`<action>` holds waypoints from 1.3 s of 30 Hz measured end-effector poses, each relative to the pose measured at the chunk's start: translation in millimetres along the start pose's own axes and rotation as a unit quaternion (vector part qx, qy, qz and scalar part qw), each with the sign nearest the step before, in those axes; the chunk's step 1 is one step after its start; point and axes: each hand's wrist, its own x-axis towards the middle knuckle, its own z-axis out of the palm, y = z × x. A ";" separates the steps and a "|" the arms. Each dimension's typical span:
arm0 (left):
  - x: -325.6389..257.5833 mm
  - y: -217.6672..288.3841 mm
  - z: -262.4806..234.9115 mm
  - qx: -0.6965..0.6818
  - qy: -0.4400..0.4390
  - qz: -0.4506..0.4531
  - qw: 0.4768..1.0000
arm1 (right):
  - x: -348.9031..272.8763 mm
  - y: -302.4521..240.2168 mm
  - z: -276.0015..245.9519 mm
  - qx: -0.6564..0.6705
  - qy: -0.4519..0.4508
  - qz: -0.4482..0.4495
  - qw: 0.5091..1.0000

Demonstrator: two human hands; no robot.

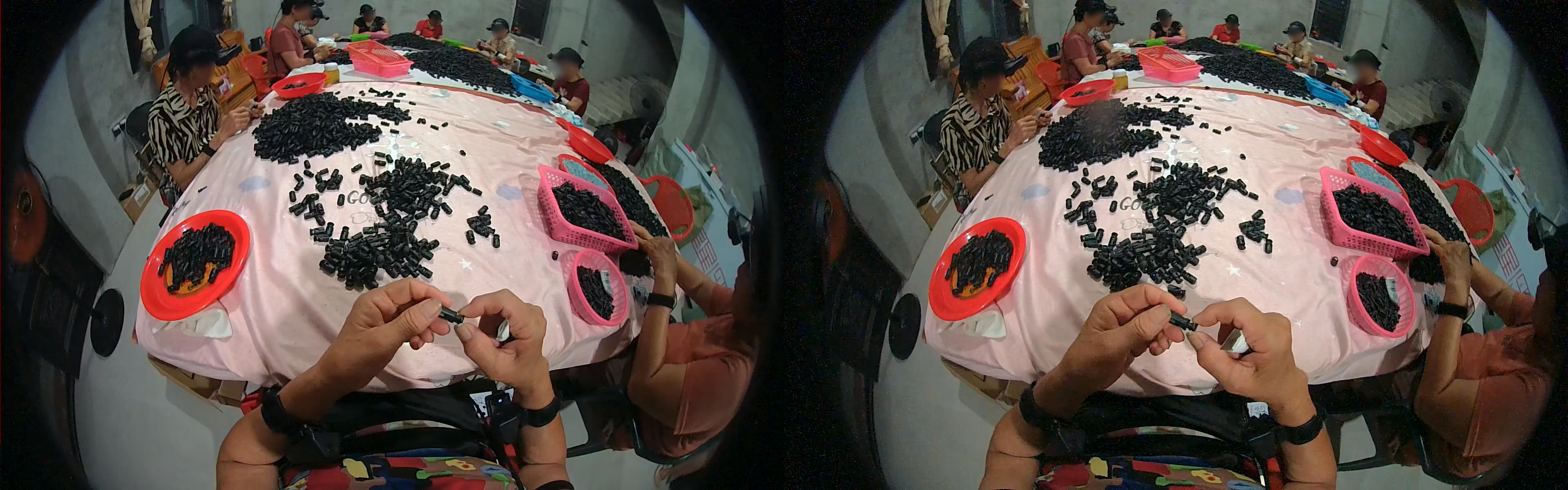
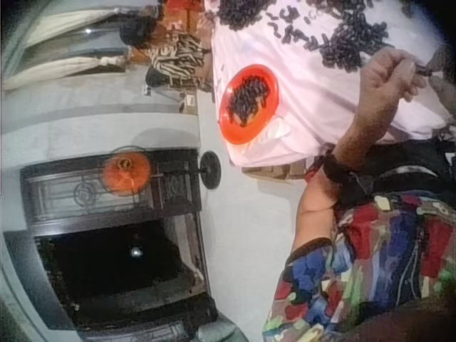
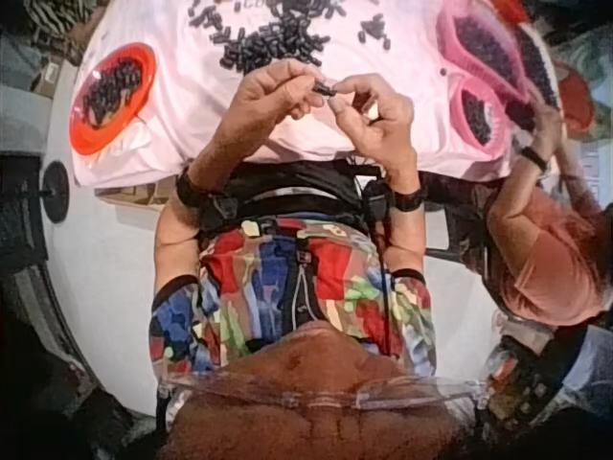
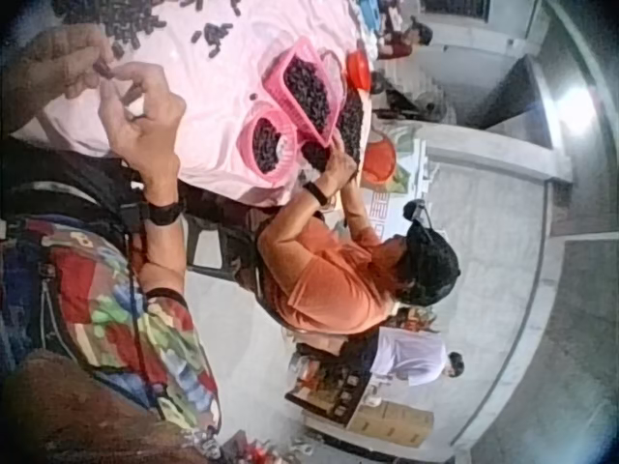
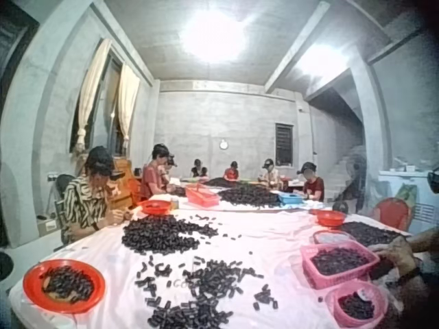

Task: Sorting and inspecting small black rubber or plastic components at a communal table.

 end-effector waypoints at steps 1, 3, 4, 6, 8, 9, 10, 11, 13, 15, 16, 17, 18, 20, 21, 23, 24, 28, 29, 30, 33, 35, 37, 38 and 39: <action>0.3 0.2 0.4 -0.004 0.004 0.000 1.000 | 0.0 -0.4 0.7 0.000 0.001 0.000 1.000; 1.3 -0.6 1.4 -0.009 0.007 0.001 1.000 | 0.0 -0.9 1.5 -0.015 0.011 -0.017 1.000; 2.2 -2.5 2.1 -0.016 0.005 0.012 1.000 | -0.2 0.2 1.1 -0.015 0.011 -0.017 1.000; 3.4 -4.9 2.1 -0.023 0.003 0.024 0.999 | -0.9 3.4 0.7 -0.029 0.010 -0.041 0.999; 3.8 -6.8 1.3 -0.026 0.000 0.031 0.999 | -1.8 3.2 2.3 -0.034 0.011 -0.045 0.998; 4.6 -8.6 0.5 -0.027 0.000 0.031 0.999 | -1.9 3.1 3.4 -0.039 0.012 -0.049 0.998; 5.4 -10.6 -0.3 -0.028 0.002 0.040 0.999 | -0.7 1.1 4.7 -0.039 0.012 -0.049 0.998; 5.7 -11.5 -0.7 -0.030 0.004 0.049 0.998 | 1.2 -2.4 6.3 -0.040 0.017 -0.048 0.998; 5.7 -9.4 -1.1 -0.033 -0.007 0.039 0.999 | 1.8 -1.0 7.5 -0.042 0.023 -0.046 0.998; 5.2 -8.8 -1.1 -0.037 -0.017 0.029 0.999 | 0.1 6.2 9.0 -0.049 0.001 -0.092 0.995; 4.6 -9.1 -1.0 -0.040 -0.012 0.029 0.999 | -0.5 6.5 8.1 -0.049 0.001 -0.092 0.995; 4.1 -9.5 -0.8 -0.043 -0.007 0.029 0.999 | -1.2 6.8 6.7 -0.083 0.002 -0.125 0.989; 4.1 -10.5 -1.2 -0.044 -0.006 0.029 0.999 | -1.1 8.0 6.3 -0.117 0.001 -0.157 0.981; 4.3 -13.5 -1.4 -0.066 0.008 0.023 0.998 | -1.4 6.0 5.2 -0.153 -0.006 -0.166 0.974; 4.6 -15.8 -2.2 -0.066 0.008 0.023 0.997 | -1.4 4.7 4.5 -0.191 -0.013 -0.176 0.966; 5.4 -20.6 -4.5 -0.081 0.017 0.032 0.996 | -1.4 6.7 5.2 -0.197 -0.013 -0.187 0.962; 5.7 -20.6 -4.0 -0.082 0.017 0.032 0.996 | -2.1 7.8 5.6 -0.205 -0.013 -0.197 0.959; 6.5 -17.5 -2.8 -0.093 -0.004 0.016 0.995 | -3.0 7.1 10.7 -0.150 -0.013 -0.162 0.975; 6.8 -17.5 -3.1 -0.084 -0.006 0.018 0.996 | -2.2 3.7 14.1 -0.117 0.018 -0.127 0.985; 6.9 -17.3 -3.2 -0.084 -0.006 0.018 0.996 | -1.5 1.1 15.8 -0.083 0.049 -0.092 0.991; 7.2 -17.7 -3.7 -0.104 -0.021 0.012 0.994 | -2.9 13.2 14.3 -0.111 0.020 -0.137 0.984; 6.4 -18.5 -4.4 -0.096 -0.011 0.015 0.995 | -2.5 9.4 9.0 -0.153 -0.001 -0.152 0.976; 6.9 -19.8 -5.0 -0.101 -0.016 0.013 0.995 | -2.6 7.5 5.7 -0.199 -0.020 -0.167 0.965; 7.1 -20.4 -5.1 -0.106 -0.021 0.011 0.994 | -3.1 7.3 5.0 -0.201 -0.024 -0.173 0.964; 6.9 -21.2 -5.2 -0.105 -0.020 0.011 0.994 | -3.6 7.5 5.4 -0.202 -0.029 -0.178 0.963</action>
